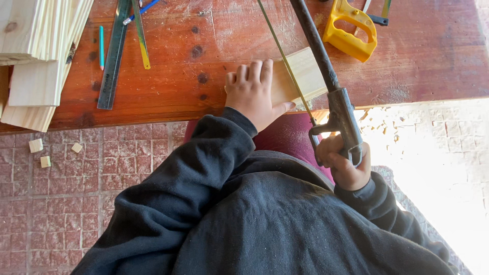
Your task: The person uses a coping saw to cut a small rectangular piece of light-colored wood on a wooden workbench. They hold the wood steady with their left hand and saw with their right hand, completing the cut and separating the two pieces.
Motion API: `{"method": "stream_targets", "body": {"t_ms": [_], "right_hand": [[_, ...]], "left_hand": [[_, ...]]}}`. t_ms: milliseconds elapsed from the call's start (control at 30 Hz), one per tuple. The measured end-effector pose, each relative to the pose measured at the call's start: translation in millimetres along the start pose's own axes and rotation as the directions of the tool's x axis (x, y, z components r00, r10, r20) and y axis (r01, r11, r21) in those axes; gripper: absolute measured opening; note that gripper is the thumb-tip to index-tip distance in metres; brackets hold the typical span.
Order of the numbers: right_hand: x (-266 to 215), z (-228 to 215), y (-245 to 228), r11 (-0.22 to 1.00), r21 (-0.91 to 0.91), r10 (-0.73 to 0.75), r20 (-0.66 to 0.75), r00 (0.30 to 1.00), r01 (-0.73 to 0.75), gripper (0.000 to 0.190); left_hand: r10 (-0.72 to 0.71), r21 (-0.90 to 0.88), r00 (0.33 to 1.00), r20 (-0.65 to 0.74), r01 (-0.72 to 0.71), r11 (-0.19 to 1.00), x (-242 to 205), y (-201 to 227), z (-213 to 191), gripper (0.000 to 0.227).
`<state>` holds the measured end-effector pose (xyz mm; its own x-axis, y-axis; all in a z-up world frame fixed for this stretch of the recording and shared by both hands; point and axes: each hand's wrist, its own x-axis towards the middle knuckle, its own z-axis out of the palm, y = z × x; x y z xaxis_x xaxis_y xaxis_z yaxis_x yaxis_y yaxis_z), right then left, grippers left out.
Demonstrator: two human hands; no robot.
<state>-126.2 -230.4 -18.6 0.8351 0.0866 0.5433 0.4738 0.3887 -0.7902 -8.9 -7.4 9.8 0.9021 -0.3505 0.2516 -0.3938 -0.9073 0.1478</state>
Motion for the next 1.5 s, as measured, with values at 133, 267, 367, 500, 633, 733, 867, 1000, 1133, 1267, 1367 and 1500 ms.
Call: {"method": "stream_targets", "body": {"t_ms": [133,267,367,500,633,733,867,1000,1133,1267,1367,1500], "right_hand": [[0.4,-3.9,5.2,0.999,-0.034,0.003,0.016,1.0,-0.002,0.018],[6.1,-6.0,21.5,0.998,0.028,-0.051,-0.002,0.999,0.051,0.02],[3.4,-3.4,16.9,0.997,0.038,-0.067,-0.01,0.998,0.067,0.022],[-16.2,0.7,-12.4,0.999,0.021,-0.026,-0.048,0.998,0.027,0.021],[-9.5,-10.4,3.2,1.0,0.01,-0.021,-0.009,1.0,0.021,0.024],[6.4,-16.8,27.1,0.997,0.06,-0.039,0.016,0.999,0.038,0.025],[11.5,-8.1,18.7,1.0,0.002,-0.008,0.003,1.0,0.008,0.023],[-2.3,-11.6,17.5,0.999,-0.034,0.002,-0.015,1.0,-0.002,0.021],[3.6,2.6,12.3,1.0,0.012,-0.026,-0.032,0.999,0.027,0.023],[7.9,9.8,19.6,0.997,0.04,-0.06,-0.077,0.995,0.063,0.025],[-0.4,5.9,32.2,0.996,0.032,-0.079,-0.076,0.994,0.082,0.023],[1.6,8.6,31.2,0.996,-0.02,-0.092,-0.047,0.995,0.091,0.021]], "left_hand": [[0.002,-0.011,0.999,0.033,-0.002,1.0,1.7,-0.6,1.9,0.11],[-0.014,-0.013,0.996,0.086,0.015,1.0,1.7,1.9,1.2,0.11],[-0.026,-0.006,0.996,0.08,0.026,1.0,1.6,1.3,-4.8,0.108],[-0.028,0.015,0.997,0.078,0.026,1.0,4.8,-0.9,-1.6,0.109],[0.014,0.003,0.997,0.082,-0.014,1.0,4.2,-2.3,-2.7,0.109],[0.007,0.001,0.995,0.102,-0.007,1.0,4.1,-1.7,-2.9,0.112],[0.021,0.014,0.994,0.105,-0.023,1.0,4.2,-0.4,-1.4,0.11],[0.053,-0.002,0.995,0.087,-0.053,0.999,3.3,2.4,6.0,0.111],[0.047,0.027,0.997,0.066,-0.049,0.998,2.2,5.0,8.7,0.111],[0.038,0.029,0.997,0.063,-0.039,0.999,7.3,1.6,8.0,0.118],[0.055,0.033,0.995,0.078,-0.058,0.998,11.9,-2.8,12.6,0.123],[0.067,0.029,0.991,0.118,-0.071,0.997,18.9,-3.8,12.3,0.123]]}}
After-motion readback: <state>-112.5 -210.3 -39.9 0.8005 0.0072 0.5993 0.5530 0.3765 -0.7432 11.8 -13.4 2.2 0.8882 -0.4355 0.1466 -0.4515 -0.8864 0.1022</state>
